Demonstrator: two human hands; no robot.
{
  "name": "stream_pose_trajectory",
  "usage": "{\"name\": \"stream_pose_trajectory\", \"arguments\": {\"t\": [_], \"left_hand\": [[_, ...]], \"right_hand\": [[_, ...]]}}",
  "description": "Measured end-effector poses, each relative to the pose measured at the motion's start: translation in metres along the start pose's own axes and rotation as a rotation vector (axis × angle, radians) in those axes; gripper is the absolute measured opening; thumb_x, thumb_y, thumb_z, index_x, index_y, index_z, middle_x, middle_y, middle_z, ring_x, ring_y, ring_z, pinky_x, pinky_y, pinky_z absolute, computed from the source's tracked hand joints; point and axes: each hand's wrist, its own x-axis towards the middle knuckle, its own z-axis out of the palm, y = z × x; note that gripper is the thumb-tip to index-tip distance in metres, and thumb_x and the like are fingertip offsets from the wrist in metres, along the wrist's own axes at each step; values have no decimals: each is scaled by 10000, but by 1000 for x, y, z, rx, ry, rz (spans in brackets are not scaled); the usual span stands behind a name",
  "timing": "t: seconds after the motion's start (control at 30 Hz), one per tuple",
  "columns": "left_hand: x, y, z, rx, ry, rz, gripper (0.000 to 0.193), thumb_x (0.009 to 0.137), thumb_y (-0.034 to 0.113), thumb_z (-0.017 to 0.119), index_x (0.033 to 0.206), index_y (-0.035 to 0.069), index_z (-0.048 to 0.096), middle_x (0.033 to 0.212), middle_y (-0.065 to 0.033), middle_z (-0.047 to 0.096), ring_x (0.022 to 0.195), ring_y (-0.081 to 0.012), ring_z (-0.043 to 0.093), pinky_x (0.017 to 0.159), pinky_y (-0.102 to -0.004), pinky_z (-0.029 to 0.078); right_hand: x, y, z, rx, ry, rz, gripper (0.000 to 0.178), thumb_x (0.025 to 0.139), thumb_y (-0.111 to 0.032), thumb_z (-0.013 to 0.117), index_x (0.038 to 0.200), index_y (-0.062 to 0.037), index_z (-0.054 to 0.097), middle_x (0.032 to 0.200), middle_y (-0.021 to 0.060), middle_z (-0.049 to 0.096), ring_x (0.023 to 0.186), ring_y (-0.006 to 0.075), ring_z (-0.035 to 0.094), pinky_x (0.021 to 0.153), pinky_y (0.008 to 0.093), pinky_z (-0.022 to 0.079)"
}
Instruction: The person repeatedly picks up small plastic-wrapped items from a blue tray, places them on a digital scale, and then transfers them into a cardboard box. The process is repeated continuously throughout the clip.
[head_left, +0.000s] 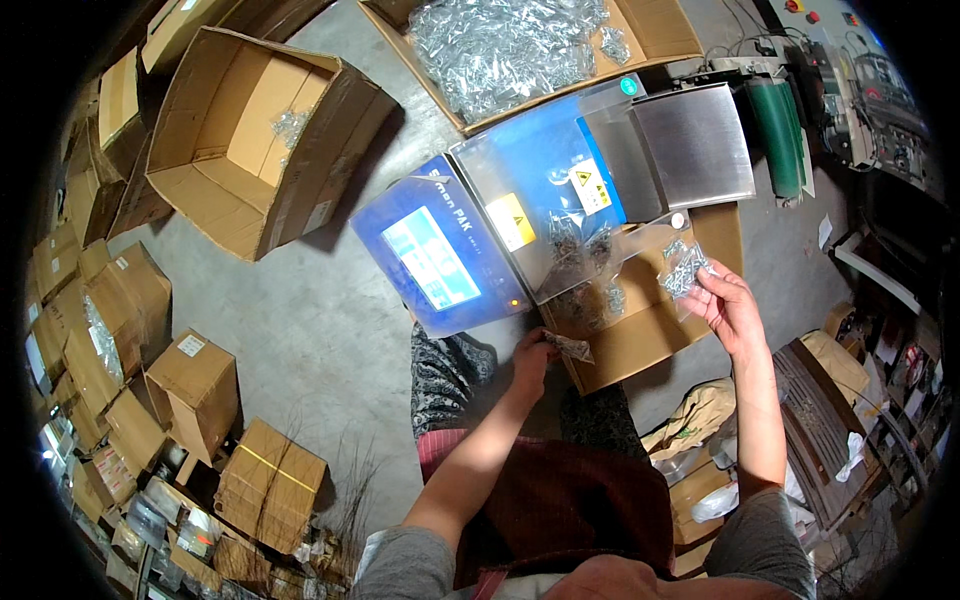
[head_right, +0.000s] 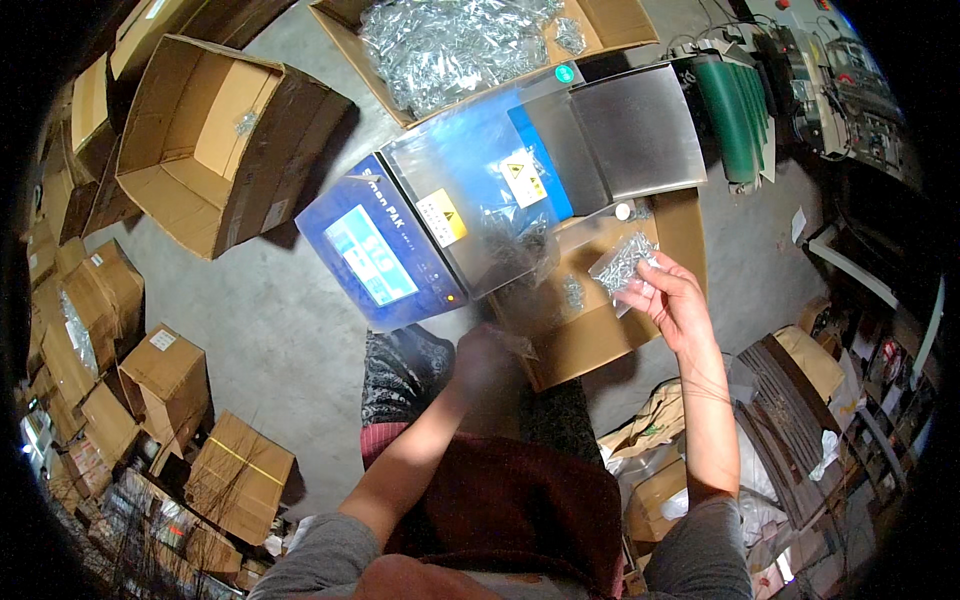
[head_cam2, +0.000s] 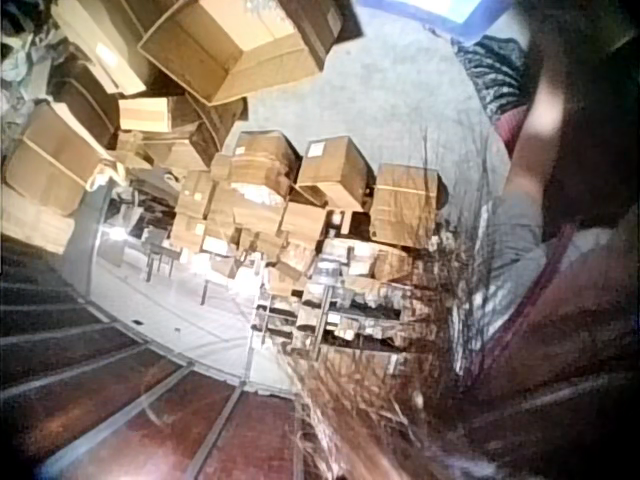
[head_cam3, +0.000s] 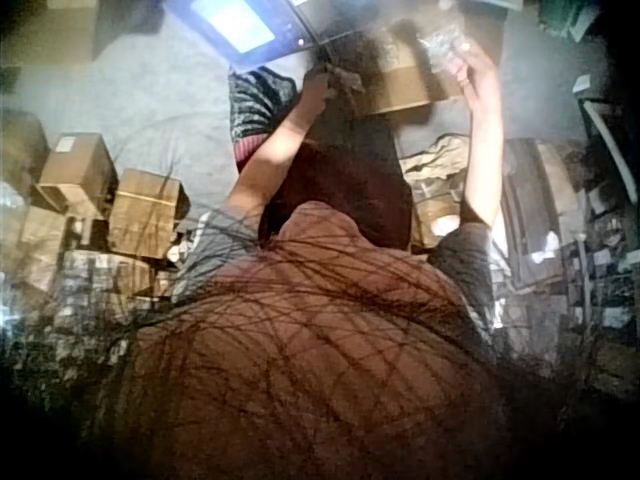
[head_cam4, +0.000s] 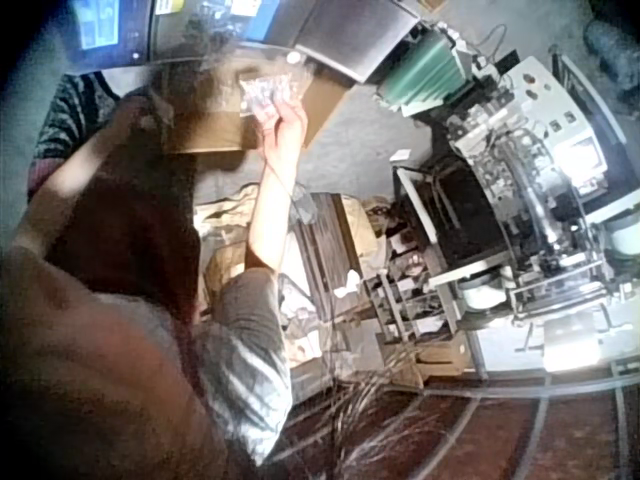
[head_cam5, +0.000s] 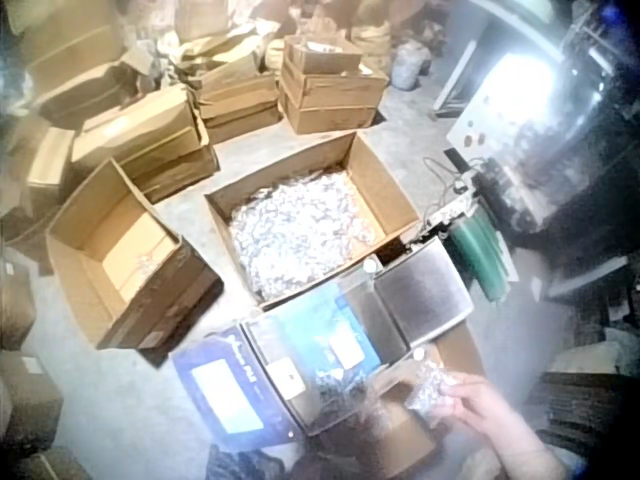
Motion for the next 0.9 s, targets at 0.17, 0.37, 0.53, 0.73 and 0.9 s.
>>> {"name": "stream_pose_trajectory", "arguments": {"t": [0.17,0.37,0.53,0.73,0.9], "left_hand": [[6,-12,-3,-78,48,-69,200,794,-25,493,926,67,612,872,-19,615,781,-158,604,728,-300,490],[6,-23,-15,224,-58,69,240,797,-15,508,989,80,617,927,-30,636,812,-170,619,734,-301,490],[14,-34,-18,-156,-98,-60,211,796,8,528,959,83,638,933,-42,657,840,-188,634,743,-299,494],[18,-55,-39,298,-87,336,146,805,113,593,873,105,722,939,-64,709,917,-233,664,778,-342,533],[-8,-7,-6,108,-23,205,233,802,-10,481,982,49,617,893,-57,623,811,-174,619,736,-320,509]], "right_hand": [[-4,-10,28,-131,20,36,255,961,-124,537,1170,23,536,902,89,660,695,158,663,687,313,607],[12,-15,22,-76,-48,-71,246,949,-167,575,1128,0,555,854,80,659,661,119,628,605,252,552],[16,-24,37,-72,28,-150,268,943,-165,580,1155,-3,554,878,90,676,689,123,641,642,248,550],[33,-13,48,-54,-86,-177,377,927,-61,524,1280,64,484,1170,206,636,940,236,678,774,300,568],[71,59,-30,-183,214,-150,272,892,3,503,1153,29,575,1033,148,670,809,187,672,697,273,546]]}}
